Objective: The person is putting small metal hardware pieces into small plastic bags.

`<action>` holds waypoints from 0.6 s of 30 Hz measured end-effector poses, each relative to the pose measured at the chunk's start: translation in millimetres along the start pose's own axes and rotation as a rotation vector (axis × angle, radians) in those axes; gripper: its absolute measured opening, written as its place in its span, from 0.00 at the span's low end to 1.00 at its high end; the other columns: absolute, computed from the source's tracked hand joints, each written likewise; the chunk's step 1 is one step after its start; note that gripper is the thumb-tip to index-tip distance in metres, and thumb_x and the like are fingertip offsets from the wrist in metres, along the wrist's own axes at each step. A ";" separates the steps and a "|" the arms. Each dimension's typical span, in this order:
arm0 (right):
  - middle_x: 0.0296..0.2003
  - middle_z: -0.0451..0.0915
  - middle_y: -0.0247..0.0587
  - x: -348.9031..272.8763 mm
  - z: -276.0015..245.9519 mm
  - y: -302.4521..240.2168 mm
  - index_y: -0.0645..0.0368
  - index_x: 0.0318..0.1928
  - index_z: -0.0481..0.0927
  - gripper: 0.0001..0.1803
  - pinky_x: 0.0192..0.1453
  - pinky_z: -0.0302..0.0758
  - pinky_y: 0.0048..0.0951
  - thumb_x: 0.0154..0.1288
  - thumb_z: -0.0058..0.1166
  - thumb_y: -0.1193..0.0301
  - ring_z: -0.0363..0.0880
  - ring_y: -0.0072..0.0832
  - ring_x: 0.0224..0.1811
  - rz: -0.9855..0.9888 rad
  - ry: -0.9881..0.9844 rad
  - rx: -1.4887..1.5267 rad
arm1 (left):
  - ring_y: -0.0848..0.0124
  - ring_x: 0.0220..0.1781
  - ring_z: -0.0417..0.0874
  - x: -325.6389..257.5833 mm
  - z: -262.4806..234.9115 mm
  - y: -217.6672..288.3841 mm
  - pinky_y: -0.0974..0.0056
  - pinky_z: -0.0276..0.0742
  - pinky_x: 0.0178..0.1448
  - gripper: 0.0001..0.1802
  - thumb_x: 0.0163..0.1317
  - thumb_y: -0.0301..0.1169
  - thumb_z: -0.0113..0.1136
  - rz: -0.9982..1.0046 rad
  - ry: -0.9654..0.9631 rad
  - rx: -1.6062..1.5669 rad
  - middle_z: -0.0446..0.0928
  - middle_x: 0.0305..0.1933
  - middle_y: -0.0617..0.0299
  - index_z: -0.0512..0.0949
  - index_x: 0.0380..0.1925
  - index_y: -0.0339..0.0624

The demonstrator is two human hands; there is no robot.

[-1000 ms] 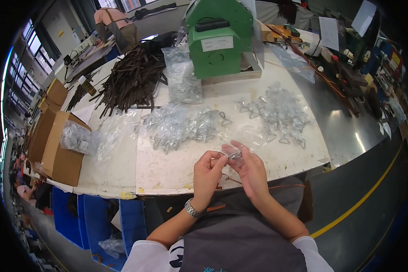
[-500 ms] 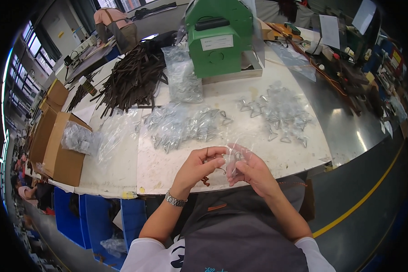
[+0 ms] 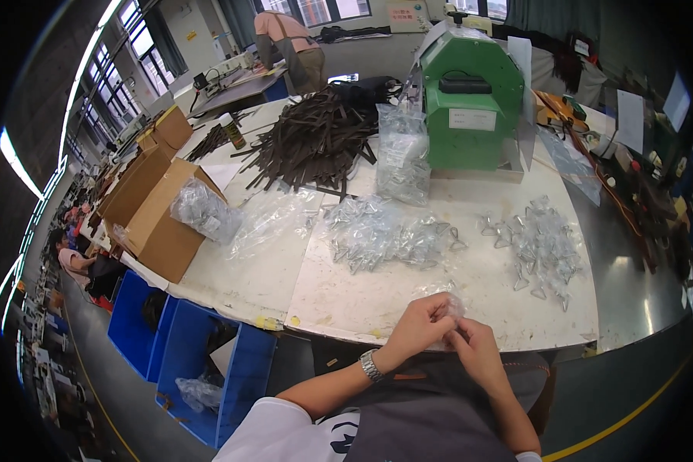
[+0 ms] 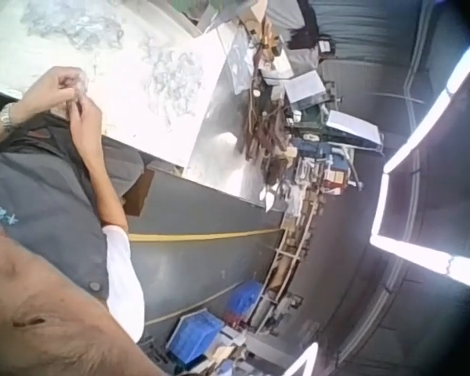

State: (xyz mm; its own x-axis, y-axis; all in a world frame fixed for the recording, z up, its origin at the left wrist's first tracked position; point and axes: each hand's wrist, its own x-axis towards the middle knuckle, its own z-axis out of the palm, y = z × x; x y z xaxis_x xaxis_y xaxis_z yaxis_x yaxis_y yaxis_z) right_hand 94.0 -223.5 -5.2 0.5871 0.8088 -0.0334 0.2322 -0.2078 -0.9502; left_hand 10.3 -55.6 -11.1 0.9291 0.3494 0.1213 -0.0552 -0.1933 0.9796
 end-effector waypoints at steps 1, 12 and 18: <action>0.34 0.86 0.38 -1.1 0.6 2.2 0.69 0.49 0.85 0.10 0.43 0.81 0.27 0.80 0.55 0.73 0.85 0.24 0.36 -0.064 -0.005 -0.096 | 0.80 0.22 0.73 -0.5 -0.4 -2.9 0.69 0.70 0.30 0.05 0.71 0.28 0.64 -0.093 -0.056 -0.240 0.77 0.25 0.68 0.81 0.42 0.38; 0.32 0.75 0.28 0.9 -36.3 -15.8 0.66 0.52 0.85 0.17 0.36 0.73 0.21 0.85 0.51 0.64 0.70 0.16 0.29 0.132 -0.387 0.693 | 0.81 0.28 0.71 22.5 -71.6 35.0 0.73 0.71 0.34 0.20 0.80 0.28 0.53 -0.160 -0.125 0.054 0.75 0.30 0.74 0.77 0.69 0.44; 0.33 0.75 0.28 -0.9 -30.9 -4.7 0.65 0.50 0.83 0.15 0.34 0.70 0.21 0.84 0.52 0.64 0.68 0.16 0.31 0.206 -0.341 0.680 | 0.72 0.31 0.78 10.5 -60.5 71.6 0.65 0.78 0.42 0.29 0.80 0.29 0.49 -0.057 -0.665 0.172 0.83 0.32 0.66 0.66 0.79 0.43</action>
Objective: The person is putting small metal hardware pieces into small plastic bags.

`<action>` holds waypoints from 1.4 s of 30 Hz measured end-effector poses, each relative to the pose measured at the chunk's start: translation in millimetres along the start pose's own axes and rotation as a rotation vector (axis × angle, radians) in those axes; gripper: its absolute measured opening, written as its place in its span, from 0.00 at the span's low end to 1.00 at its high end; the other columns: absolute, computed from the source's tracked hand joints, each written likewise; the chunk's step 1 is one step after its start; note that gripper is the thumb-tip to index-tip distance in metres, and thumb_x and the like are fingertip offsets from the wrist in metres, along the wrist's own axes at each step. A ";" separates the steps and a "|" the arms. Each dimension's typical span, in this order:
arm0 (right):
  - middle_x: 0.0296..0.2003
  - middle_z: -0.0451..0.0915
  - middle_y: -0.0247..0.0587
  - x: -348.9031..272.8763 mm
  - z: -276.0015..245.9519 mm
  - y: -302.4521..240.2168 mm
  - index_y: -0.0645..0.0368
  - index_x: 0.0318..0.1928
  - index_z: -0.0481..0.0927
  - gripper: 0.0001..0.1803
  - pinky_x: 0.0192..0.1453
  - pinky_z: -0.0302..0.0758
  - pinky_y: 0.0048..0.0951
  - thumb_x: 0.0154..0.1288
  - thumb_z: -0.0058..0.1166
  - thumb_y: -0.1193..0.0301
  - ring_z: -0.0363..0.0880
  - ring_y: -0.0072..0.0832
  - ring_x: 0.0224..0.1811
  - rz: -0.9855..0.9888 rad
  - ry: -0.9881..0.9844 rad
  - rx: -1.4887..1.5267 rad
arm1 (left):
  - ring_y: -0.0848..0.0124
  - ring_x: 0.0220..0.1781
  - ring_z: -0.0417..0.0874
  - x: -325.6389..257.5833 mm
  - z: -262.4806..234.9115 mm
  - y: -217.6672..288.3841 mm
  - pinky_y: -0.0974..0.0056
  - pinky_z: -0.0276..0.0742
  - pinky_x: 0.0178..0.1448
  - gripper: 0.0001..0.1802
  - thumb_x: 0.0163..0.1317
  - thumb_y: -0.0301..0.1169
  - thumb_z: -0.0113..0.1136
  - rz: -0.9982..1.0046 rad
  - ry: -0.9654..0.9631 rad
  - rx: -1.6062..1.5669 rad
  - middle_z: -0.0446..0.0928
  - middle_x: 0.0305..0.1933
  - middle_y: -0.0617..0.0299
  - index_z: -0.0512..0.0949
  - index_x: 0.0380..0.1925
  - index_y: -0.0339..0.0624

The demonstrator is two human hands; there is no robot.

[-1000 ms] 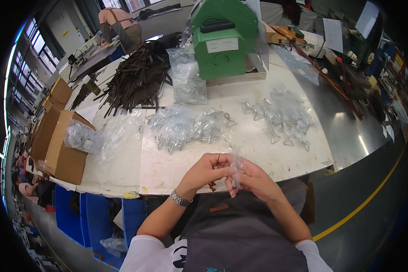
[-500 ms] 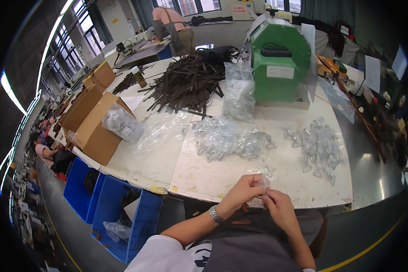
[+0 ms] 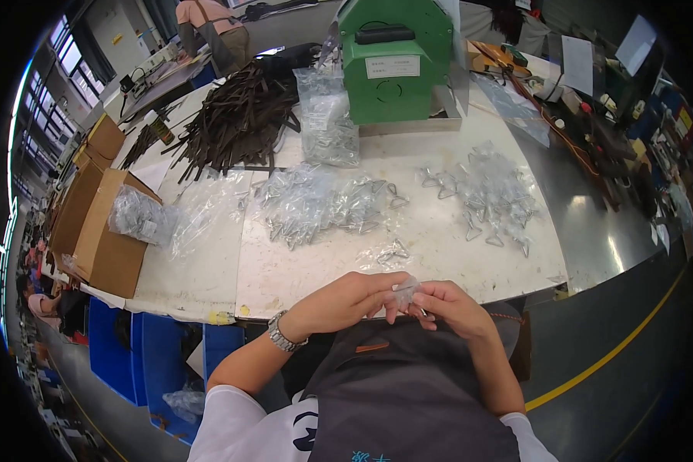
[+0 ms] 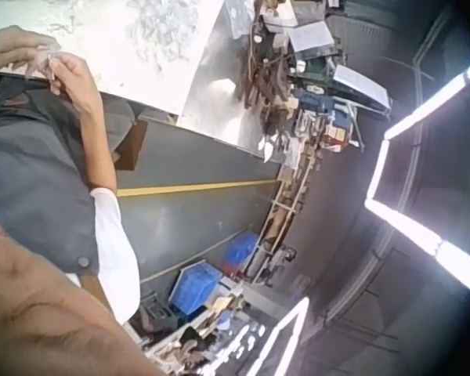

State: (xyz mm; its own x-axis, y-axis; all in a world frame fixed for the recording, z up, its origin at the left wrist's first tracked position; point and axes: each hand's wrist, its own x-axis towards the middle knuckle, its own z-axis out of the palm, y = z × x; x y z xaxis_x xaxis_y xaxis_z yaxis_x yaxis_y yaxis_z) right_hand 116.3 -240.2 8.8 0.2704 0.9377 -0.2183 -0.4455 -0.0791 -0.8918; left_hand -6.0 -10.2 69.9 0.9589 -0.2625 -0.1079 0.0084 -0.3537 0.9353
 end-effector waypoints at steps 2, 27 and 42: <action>0.34 0.76 0.28 1.4 -3.3 10.3 0.64 0.49 0.82 0.14 0.34 0.70 0.21 0.84 0.51 0.65 0.68 0.15 0.31 -0.005 0.025 -0.011 | 0.68 0.33 0.81 -1.8 17.1 -7.3 0.63 0.78 0.44 0.21 0.81 0.31 0.50 0.031 0.111 0.148 0.83 0.31 0.62 0.74 0.70 0.40; 0.66 0.75 0.52 44.8 -45.4 0.4 0.62 0.62 0.79 0.26 0.57 0.82 0.46 0.69 0.68 0.64 0.83 0.50 0.59 -0.290 0.644 -1.297 | 0.50 0.42 0.86 50.8 11.4 -80.7 0.51 0.82 0.45 0.14 0.63 0.33 0.69 -0.086 0.529 0.848 0.81 0.43 0.53 0.81 0.47 0.43; 0.35 0.85 0.44 69.3 -22.9 20.0 0.62 0.44 0.82 0.08 0.44 0.80 0.36 0.70 0.65 0.71 0.86 0.37 0.36 -0.331 0.581 -0.918 | 0.52 0.41 0.85 44.6 19.1 -85.3 0.54 0.81 0.43 0.14 0.61 0.26 0.69 0.063 0.677 0.545 0.79 0.46 0.55 0.76 0.44 0.41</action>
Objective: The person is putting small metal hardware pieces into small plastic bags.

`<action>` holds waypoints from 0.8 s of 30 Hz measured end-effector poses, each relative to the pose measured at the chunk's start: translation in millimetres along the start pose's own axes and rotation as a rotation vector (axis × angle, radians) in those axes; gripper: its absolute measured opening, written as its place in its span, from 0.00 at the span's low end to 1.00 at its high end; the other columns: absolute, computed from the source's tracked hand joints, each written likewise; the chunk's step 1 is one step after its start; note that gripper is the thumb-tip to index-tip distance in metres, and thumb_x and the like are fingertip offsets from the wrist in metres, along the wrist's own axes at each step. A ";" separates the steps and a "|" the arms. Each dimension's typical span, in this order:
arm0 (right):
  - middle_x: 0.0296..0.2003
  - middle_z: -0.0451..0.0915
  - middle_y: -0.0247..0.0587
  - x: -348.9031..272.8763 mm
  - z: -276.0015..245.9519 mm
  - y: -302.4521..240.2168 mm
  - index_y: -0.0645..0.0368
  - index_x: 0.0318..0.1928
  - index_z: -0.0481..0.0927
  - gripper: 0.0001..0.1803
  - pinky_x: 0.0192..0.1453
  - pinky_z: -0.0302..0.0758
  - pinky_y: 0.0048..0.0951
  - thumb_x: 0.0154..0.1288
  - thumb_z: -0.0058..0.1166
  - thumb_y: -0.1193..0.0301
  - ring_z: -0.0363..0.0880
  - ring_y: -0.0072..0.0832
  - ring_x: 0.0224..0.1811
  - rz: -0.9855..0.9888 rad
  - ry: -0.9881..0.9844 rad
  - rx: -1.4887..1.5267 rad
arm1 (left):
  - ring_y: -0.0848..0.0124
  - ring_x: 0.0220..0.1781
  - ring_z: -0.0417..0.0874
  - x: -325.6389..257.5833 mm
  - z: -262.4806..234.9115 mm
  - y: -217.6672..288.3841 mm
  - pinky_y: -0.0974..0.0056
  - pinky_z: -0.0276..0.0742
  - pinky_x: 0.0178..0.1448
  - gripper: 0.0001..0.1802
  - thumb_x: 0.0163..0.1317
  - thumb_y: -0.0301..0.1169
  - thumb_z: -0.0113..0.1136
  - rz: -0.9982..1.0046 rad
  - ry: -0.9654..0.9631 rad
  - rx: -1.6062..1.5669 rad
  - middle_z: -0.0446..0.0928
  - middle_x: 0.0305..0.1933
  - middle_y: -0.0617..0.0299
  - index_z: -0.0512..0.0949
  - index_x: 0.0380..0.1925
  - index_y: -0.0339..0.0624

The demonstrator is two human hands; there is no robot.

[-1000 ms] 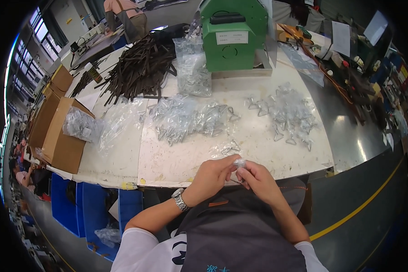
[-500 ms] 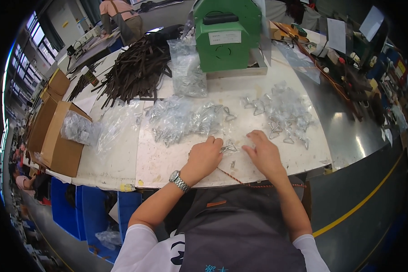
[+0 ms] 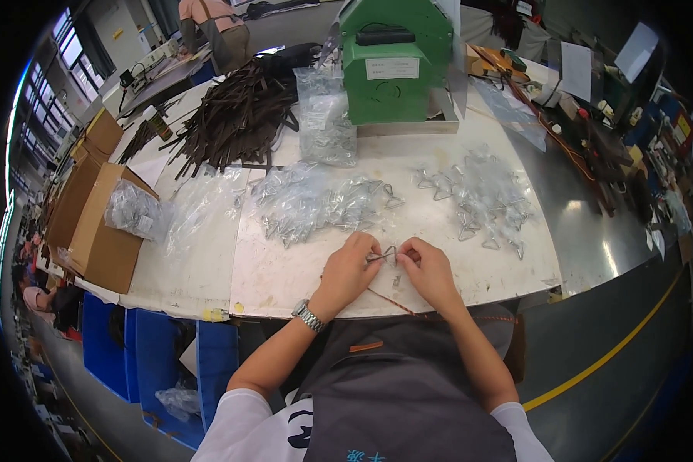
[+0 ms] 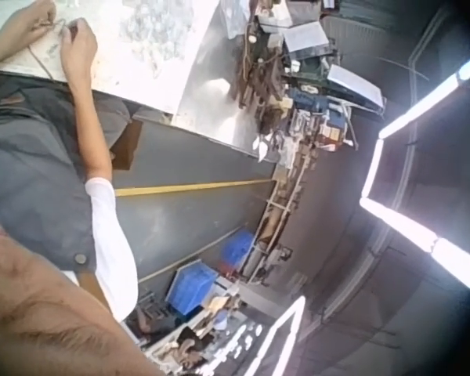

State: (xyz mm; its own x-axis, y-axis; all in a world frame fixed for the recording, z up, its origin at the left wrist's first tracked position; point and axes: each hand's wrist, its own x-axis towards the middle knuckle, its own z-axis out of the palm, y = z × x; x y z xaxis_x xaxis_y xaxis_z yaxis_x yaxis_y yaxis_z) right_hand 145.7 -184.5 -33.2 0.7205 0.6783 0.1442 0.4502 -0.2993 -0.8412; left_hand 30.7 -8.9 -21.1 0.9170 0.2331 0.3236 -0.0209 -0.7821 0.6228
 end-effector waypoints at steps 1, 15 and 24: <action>0.33 0.86 0.43 -0.6 0.2 -0.4 0.62 0.44 0.82 0.07 0.42 0.80 0.34 0.72 0.64 0.72 0.86 0.35 0.35 0.073 0.011 0.064 | 0.52 0.42 0.85 1.6 -4.1 3.6 0.53 0.81 0.44 0.16 0.62 0.28 0.71 -0.067 0.043 -0.072 0.79 0.46 0.55 0.77 0.48 0.41; 0.39 0.90 0.39 4.3 16.4 -6.1 0.64 0.50 0.81 0.09 0.40 0.80 0.21 0.74 0.64 0.76 0.88 0.21 0.37 0.141 0.029 0.507 | 0.57 0.39 0.84 3.5 0.5 -14.6 0.57 0.80 0.47 0.13 0.60 0.33 0.77 -0.151 0.053 -0.289 0.83 0.40 0.56 0.85 0.40 0.39; 0.41 0.90 0.39 4.8 -4.2 -15.3 0.62 0.53 0.83 0.13 0.44 0.78 0.19 0.71 0.68 0.75 0.86 0.17 0.40 0.141 0.078 0.679 | 0.82 0.29 0.74 0.9 -18.7 -4.6 0.71 0.73 0.35 0.13 0.69 0.34 0.74 -0.317 -0.028 -0.884 0.85 0.35 0.69 0.83 0.43 0.37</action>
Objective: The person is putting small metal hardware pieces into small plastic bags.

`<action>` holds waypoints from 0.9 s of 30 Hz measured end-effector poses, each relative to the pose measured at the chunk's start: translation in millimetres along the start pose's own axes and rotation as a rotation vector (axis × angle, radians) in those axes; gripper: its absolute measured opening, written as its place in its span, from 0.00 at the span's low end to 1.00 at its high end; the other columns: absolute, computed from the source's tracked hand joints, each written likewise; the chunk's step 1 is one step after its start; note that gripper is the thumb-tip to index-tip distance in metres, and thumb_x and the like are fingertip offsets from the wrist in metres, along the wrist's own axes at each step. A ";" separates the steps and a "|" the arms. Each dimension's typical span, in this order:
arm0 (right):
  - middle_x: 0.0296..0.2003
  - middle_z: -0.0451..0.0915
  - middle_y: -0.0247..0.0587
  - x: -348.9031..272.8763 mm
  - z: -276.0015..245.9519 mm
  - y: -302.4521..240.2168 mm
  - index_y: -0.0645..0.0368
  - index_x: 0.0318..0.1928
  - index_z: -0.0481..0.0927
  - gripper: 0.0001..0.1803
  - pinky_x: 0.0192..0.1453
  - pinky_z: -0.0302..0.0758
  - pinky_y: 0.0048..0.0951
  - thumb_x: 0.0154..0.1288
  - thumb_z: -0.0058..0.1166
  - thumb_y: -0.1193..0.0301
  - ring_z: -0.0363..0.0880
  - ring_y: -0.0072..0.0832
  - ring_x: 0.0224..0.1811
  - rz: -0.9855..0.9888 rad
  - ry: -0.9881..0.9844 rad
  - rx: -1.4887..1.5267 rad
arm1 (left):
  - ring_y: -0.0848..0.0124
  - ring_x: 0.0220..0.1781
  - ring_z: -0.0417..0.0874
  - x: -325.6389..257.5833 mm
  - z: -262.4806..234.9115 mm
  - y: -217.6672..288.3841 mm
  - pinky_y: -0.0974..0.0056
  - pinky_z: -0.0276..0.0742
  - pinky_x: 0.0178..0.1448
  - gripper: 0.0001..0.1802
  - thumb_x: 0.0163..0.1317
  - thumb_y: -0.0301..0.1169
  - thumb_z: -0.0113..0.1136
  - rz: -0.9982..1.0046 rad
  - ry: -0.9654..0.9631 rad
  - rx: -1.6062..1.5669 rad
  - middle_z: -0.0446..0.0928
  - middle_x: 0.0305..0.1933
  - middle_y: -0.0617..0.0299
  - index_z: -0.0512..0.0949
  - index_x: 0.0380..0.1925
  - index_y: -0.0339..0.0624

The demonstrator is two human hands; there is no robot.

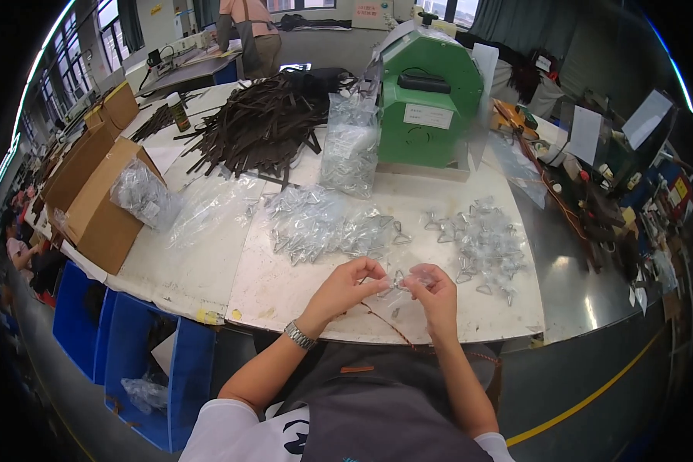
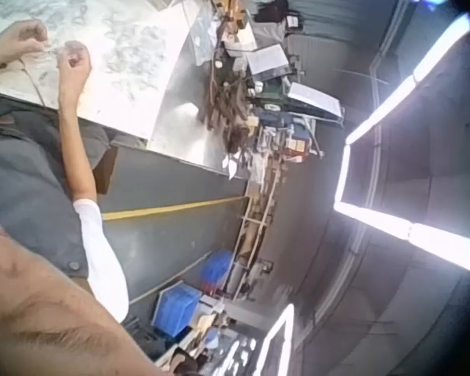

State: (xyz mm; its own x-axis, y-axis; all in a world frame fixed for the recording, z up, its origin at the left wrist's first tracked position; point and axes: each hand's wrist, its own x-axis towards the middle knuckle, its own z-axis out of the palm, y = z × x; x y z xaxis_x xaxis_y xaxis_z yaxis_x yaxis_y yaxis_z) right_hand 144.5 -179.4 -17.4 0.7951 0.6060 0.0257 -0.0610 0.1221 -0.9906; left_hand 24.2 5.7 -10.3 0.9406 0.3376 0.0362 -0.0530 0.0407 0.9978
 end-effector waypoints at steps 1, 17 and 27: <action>0.42 0.90 0.42 -1.1 1.6 -1.6 0.62 0.54 0.83 0.14 0.47 0.78 0.20 0.70 0.68 0.75 0.87 0.20 0.42 0.002 -0.004 0.035 | 0.82 0.29 0.74 0.3 2.4 4.5 0.71 0.73 0.35 0.13 0.69 0.34 0.74 0.002 -0.012 -0.003 0.85 0.35 0.69 0.83 0.43 0.37; 0.52 0.89 0.45 -9.0 0.8 -14.7 0.67 0.61 0.84 0.22 0.59 0.83 0.31 0.85 0.51 0.60 0.88 0.27 0.53 0.242 -0.041 0.356 | 0.89 0.22 0.63 -8.8 28.6 -4.3 0.77 0.56 0.24 0.09 0.74 0.33 0.68 -0.215 -0.157 -0.318 0.89 0.38 0.67 0.85 0.45 0.39; 0.54 0.89 0.52 -15.6 -3.9 -10.1 0.68 0.56 0.85 0.22 0.64 0.84 0.37 0.84 0.53 0.59 0.90 0.36 0.55 0.203 0.064 0.476 | 0.88 0.21 0.64 -29.6 21.9 20.0 0.77 0.57 0.23 0.06 0.74 0.28 0.67 -0.212 0.010 -0.162 0.88 0.37 0.63 0.84 0.44 0.35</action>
State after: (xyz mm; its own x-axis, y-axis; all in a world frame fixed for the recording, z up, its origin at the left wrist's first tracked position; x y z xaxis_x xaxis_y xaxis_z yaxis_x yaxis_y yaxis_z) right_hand 135.1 -193.2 -8.3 0.7731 0.6071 -0.1835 -0.4734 0.3600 -0.8039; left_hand 2.6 -24.1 9.8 0.9329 0.3151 -0.1743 0.0912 0.2614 0.9609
